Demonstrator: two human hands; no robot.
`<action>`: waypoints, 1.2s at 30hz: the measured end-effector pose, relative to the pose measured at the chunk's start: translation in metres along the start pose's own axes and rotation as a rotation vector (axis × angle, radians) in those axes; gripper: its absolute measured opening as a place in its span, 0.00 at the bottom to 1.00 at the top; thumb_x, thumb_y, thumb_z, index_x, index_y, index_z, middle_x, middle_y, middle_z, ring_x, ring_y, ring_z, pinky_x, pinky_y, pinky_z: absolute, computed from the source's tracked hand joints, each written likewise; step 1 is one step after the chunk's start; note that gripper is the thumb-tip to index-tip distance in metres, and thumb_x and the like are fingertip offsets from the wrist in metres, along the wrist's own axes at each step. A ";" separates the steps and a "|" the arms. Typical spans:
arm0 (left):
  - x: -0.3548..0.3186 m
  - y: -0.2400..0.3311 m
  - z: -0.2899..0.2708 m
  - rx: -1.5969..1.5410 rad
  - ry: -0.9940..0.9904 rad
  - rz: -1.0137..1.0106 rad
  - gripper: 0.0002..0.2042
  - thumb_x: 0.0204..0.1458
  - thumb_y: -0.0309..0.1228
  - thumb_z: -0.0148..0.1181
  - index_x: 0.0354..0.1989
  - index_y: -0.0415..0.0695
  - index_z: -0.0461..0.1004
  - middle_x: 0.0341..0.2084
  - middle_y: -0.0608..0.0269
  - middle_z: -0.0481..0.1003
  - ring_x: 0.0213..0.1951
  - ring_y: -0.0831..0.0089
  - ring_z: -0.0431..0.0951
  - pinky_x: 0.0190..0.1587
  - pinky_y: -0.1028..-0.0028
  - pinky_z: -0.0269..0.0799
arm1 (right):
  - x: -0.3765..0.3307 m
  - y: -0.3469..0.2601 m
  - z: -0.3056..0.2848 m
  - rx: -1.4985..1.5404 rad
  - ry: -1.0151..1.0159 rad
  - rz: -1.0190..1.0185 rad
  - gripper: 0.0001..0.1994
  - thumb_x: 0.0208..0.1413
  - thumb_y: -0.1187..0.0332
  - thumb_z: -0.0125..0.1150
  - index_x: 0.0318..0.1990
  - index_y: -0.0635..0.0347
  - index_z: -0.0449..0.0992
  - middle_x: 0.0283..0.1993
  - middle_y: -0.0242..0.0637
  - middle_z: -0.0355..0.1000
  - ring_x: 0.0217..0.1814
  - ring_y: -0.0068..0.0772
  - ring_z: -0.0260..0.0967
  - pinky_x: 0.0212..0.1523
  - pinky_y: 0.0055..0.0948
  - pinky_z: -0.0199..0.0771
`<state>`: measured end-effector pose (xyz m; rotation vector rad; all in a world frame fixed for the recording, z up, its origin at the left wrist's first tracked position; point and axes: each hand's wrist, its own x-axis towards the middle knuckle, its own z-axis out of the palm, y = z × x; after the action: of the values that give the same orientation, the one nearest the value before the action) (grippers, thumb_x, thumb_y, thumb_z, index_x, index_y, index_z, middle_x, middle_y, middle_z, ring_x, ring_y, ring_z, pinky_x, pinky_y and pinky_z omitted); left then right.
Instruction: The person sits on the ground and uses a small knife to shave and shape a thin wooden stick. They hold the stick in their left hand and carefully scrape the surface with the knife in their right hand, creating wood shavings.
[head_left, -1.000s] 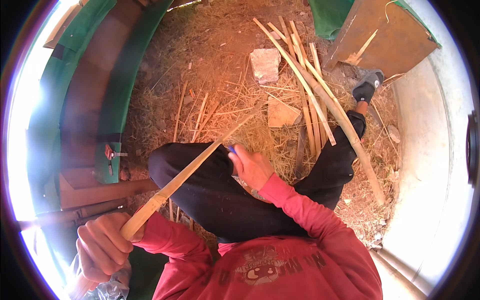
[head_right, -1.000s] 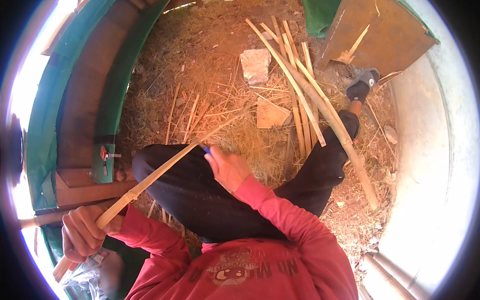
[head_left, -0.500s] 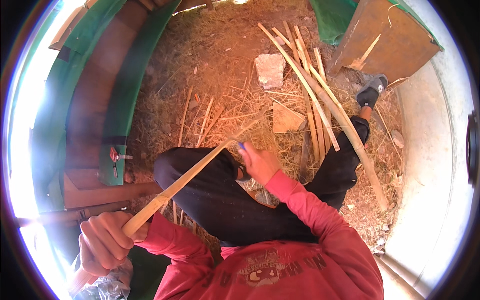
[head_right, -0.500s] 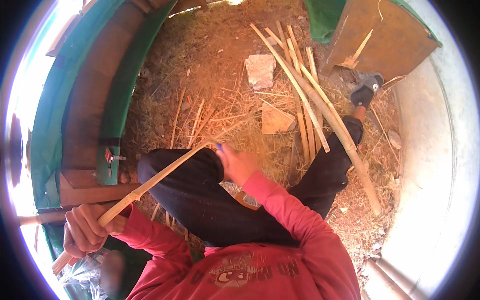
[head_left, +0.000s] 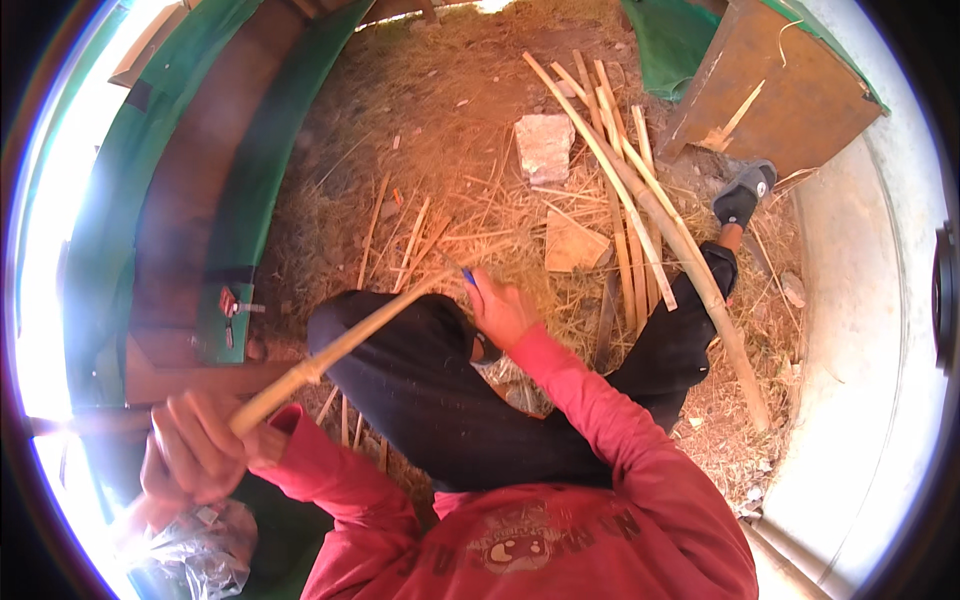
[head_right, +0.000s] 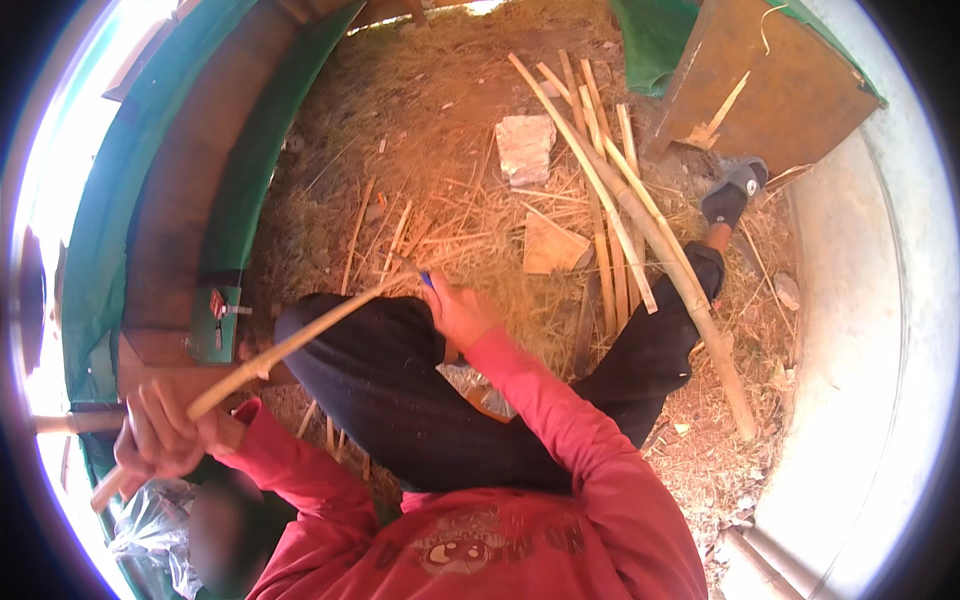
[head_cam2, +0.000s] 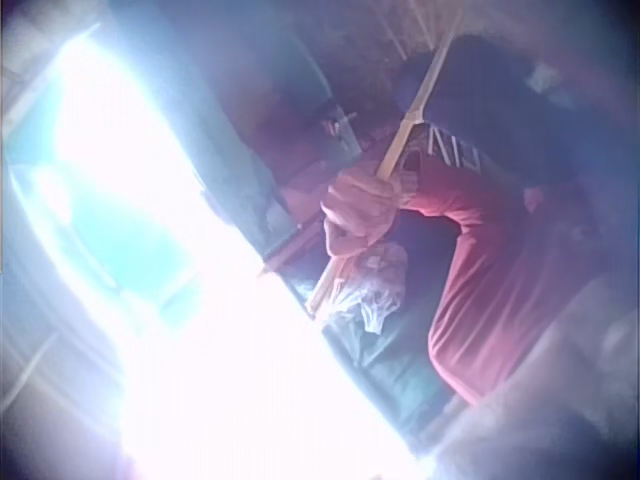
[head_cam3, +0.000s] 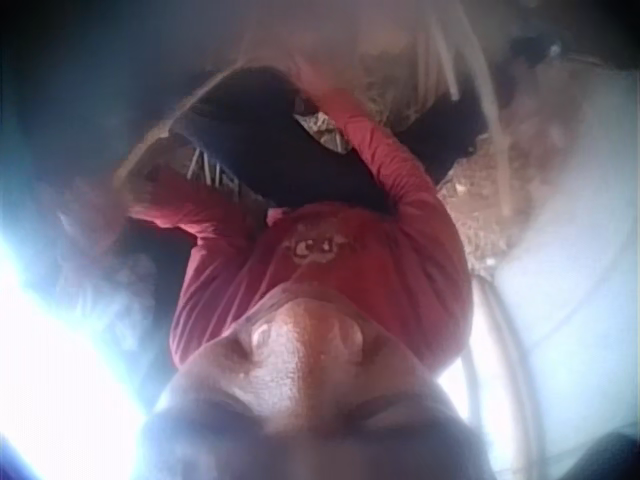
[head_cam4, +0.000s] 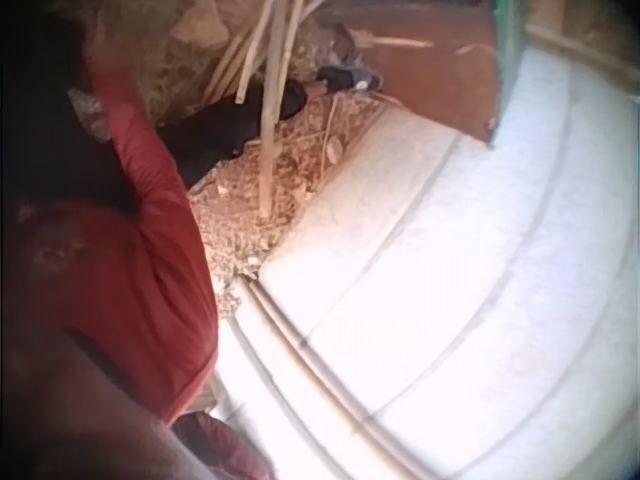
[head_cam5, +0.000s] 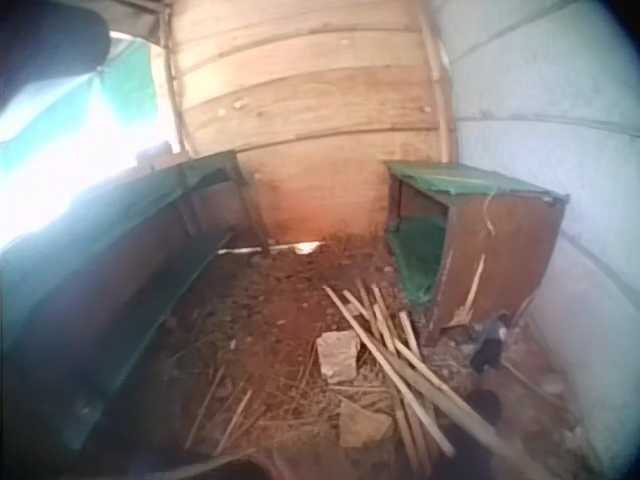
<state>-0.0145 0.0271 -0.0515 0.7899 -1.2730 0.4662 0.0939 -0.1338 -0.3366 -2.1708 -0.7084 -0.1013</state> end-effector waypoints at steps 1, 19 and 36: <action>-0.001 0.004 -0.006 0.035 0.020 0.016 0.20 0.58 0.43 0.54 0.16 0.49 0.62 0.03 0.75 0.59 0.04 0.89 0.53 0.08 0.88 0.44 | 0.008 0.000 0.002 -0.002 0.017 -0.026 0.09 0.60 0.60 0.50 0.41 0.55 0.66 0.21 0.45 0.71 0.21 0.51 0.71 0.20 0.46 0.68; 0.001 -0.004 0.002 0.060 0.100 0.072 0.22 0.59 0.44 0.53 0.14 0.47 0.61 0.02 0.71 0.58 0.03 0.86 0.52 0.07 0.87 0.44 | -0.012 0.010 -0.026 0.105 -0.105 0.101 0.13 0.62 0.57 0.46 0.45 0.56 0.66 0.21 0.53 0.70 0.23 0.58 0.70 0.23 0.52 0.67; 0.007 -0.005 0.003 0.084 0.096 -0.031 0.20 0.57 0.38 0.56 0.13 0.46 0.62 0.02 0.72 0.59 0.03 0.86 0.53 0.07 0.86 0.45 | 0.019 0.138 0.075 -0.109 -0.035 0.379 0.17 0.64 0.52 0.40 0.42 0.56 0.66 0.20 0.52 0.70 0.23 0.54 0.70 0.25 0.49 0.70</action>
<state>-0.0113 0.0211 -0.0455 0.8472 -1.1571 0.5293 0.1690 -0.1382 -0.4756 -2.3770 -0.3061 0.0982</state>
